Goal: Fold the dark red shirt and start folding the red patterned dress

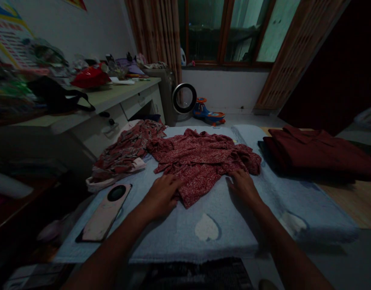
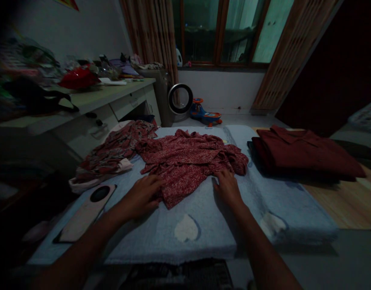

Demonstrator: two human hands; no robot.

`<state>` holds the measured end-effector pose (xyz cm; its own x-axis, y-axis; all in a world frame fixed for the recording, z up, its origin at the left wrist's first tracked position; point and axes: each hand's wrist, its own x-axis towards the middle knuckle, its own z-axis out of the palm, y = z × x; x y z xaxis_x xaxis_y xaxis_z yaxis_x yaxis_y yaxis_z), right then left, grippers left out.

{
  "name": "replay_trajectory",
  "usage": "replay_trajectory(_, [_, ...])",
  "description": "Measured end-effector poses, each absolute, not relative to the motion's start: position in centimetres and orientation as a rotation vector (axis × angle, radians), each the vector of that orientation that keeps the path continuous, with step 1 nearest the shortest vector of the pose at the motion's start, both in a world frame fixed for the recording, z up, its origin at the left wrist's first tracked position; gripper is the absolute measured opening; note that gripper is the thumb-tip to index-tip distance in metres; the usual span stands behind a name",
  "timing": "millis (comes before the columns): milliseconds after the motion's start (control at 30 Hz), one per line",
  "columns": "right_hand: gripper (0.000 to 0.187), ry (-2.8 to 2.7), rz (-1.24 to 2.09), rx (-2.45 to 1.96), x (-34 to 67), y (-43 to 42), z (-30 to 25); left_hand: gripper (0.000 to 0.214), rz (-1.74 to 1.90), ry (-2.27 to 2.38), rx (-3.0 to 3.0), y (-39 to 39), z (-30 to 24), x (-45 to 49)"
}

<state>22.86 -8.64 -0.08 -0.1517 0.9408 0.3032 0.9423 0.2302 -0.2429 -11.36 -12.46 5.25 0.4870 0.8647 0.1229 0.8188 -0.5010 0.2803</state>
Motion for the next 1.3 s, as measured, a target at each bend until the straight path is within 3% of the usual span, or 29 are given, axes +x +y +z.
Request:
replay_trajectory(133, [0.039,-1.919,-0.163,-1.913,22.4,-8.0,-0.5,0.056,0.435,1.193,2.836,-14.0,3.3,-6.8])
replay_trajectory(267, [0.023,-1.968,-0.087,-1.952,22.8,-7.1,0.2,0.029,0.301,1.122,2.871,-13.7,2.2,-4.6])
replay_trajectory(433, [0.017,-1.991,0.056,-1.724,23.5,-7.7,3.0,0.020,0.340,1.262,2.649,-12.0,2.0,-4.8])
replay_trajectory(533, [0.019,-1.945,0.316,-1.538,23.9,-8.8,4.8,0.017,0.484,1.256,2.498,-11.8,2.4,-5.0])
replay_trajectory(667, [0.020,-1.604,0.455,-1.529,25.0,-9.1,5.0,0.016,0.729,1.104,2.260,-12.5,3.9,-5.1])
replay_trajectory(833, [0.037,-1.140,0.572,-1.344,26.9,-8.3,3.1,0.017,0.780,1.043,1.965,-13.2,4.2,-5.1])
replay_trajectory(900, [0.040,-1.216,0.419,-1.377,27.1,-8.6,2.4,0.017,0.817,1.134,1.891,-13.2,3.2,-5.1])
replay_trajectory(1033, [0.013,-1.740,0.182,-1.566,26.3,-9.6,1.3,0.018,0.898,1.220,1.703,-12.7,1.1,-5.0])
replay_trajectory(1133, [0.015,-2.085,0.170,-1.681,25.2,-9.7,0.4,0.019,0.912,1.236,1.657,-12.6,0.6,-4.9])
replay_trajectory(1300, [0.021,-2.194,0.007,-1.817,23.7,-8.1,-0.1,0.018,0.915,1.269,1.710,-12.8,0.5,-4.8])
